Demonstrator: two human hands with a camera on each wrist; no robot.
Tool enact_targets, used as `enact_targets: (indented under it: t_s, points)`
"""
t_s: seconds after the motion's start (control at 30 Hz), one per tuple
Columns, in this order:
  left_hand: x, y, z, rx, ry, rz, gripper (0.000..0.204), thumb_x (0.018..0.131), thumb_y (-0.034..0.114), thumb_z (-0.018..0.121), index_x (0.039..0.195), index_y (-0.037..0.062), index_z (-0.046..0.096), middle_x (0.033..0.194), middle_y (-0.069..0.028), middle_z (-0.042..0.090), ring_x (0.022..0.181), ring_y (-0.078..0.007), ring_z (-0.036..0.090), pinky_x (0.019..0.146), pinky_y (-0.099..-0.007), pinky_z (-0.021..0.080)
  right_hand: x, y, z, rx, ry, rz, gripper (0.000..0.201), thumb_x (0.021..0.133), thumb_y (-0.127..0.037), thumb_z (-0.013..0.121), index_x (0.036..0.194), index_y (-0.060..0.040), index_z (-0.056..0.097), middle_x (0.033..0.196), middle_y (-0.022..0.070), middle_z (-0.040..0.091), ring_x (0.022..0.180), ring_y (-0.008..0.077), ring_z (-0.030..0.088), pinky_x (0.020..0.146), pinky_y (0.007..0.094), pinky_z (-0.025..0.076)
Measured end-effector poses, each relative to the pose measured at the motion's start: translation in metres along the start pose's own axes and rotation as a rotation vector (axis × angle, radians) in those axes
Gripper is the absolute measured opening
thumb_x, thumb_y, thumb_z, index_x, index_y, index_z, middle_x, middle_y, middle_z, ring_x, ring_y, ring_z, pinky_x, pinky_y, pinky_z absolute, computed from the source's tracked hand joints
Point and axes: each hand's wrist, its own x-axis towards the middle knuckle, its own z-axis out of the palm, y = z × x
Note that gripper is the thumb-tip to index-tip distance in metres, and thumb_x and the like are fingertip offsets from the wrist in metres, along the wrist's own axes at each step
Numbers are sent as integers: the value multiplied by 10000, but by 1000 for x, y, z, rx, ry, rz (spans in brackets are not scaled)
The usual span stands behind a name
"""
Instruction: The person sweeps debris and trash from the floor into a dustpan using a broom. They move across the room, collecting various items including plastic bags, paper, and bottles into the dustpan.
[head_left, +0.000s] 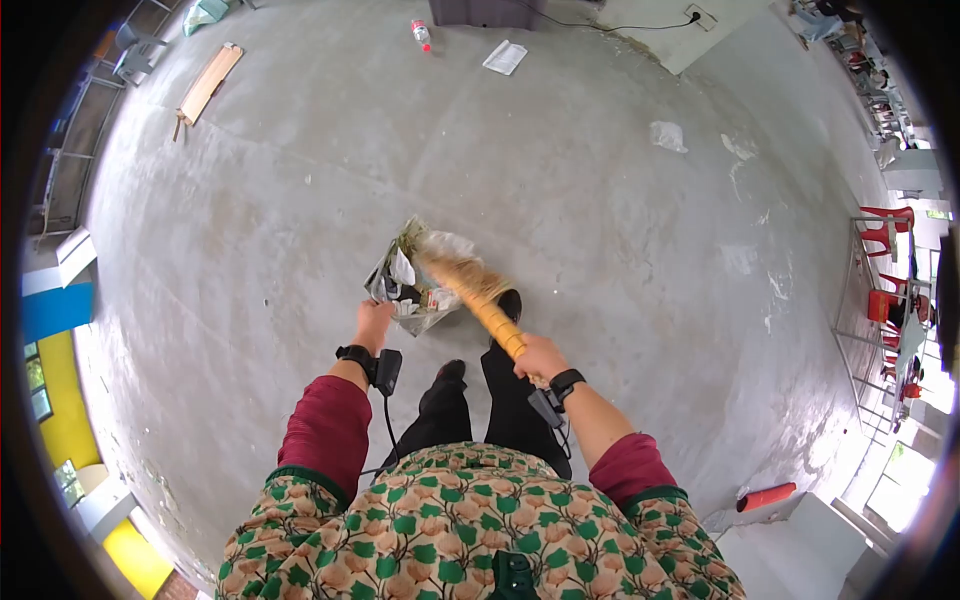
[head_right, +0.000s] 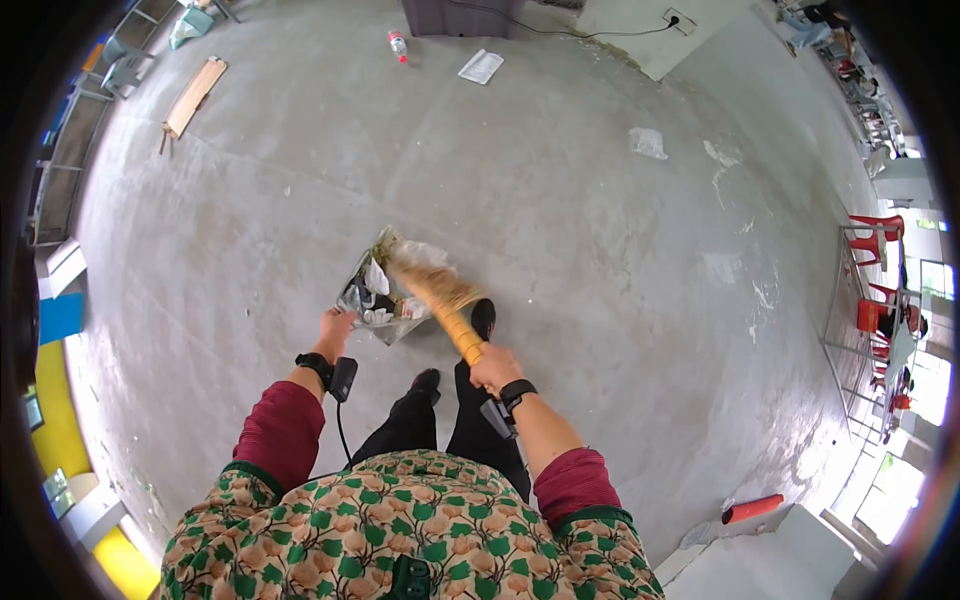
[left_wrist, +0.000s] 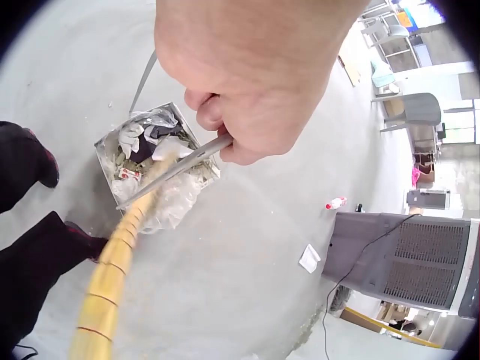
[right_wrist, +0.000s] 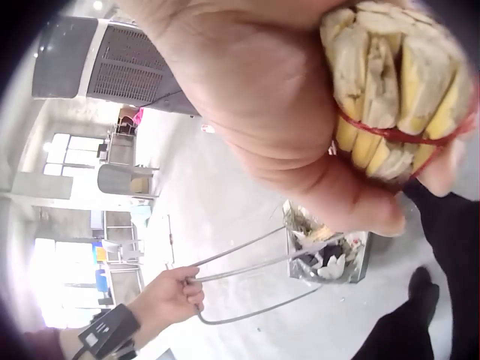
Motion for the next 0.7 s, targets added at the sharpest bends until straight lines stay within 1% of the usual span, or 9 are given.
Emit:
enact_targets:
  t_s: [0.13,0.2,0.3,0.33,0.37,0.47,0.6,0.67,0.7]
  points:
    - [2,23,-6,-25,55,74,98,600,59,529,529,41,463,506,24,408,462,-80,337,413,-266,264,-11,23,-17,37,-76,-106,478,464,-125,628,910,-45,473,664,143,564,569,263,565,500,329,447]
    - [2,28,-9,39,43,35,111,596,58,526,519,45,446,501,25,393,461,-83,331,415,-270,258,-22,44,-39,49,64,-134,467,482,-84,617,925,-55,474,611,104,543,502,205,539,436,317,426]
    - [4,48,1,99,84,100,124,601,73,509,521,33,424,491,18,370,463,-90,324,414,-286,248,-43,50,-91,145,38,-121,440,503,-35,597,925,-63,475,561,64,507,464,161,503,388,292,404]
    - [6,53,6,113,101,139,121,603,79,503,527,25,425,491,14,369,466,-91,326,415,-291,251,-43,54,-104,326,51,-105,427,510,-22,591,918,-65,476,573,57,506,460,155,499,377,285,399]
    - [9,58,10,121,101,128,121,603,79,503,527,25,425,491,14,369,466,-91,326,415,-291,251,-40,56,-115,507,68,-86,414,516,-8,584,912,-67,476,584,50,505,456,149,495,366,279,394]
    - [27,87,33,113,36,105,115,612,90,502,553,4,454,499,3,393,478,-92,339,426,-292,273,7,56,-135,570,212,-40,411,511,-19,592,904,-66,480,638,58,516,456,154,499,370,281,399]
    - [31,113,60,77,26,90,119,619,92,510,559,-2,468,503,4,409,483,-87,344,430,-286,280,34,28,-126,465,216,51,417,507,-21,595,908,-60,486,678,72,530,481,162,513,407,287,417]
    - [42,119,65,55,19,78,123,620,92,513,556,-2,466,501,6,408,482,-86,345,428,-284,276,34,9,-115,182,127,-2,444,504,-24,595,933,-55,489,672,86,540,530,172,531,456,289,431]
    - [51,121,69,11,-14,85,122,617,88,516,552,-1,463,501,9,409,477,-87,347,423,-282,274,29,2,-114,185,128,10,444,504,-24,595,933,-55,489,672,86,540,530,172,531,456,289,431]
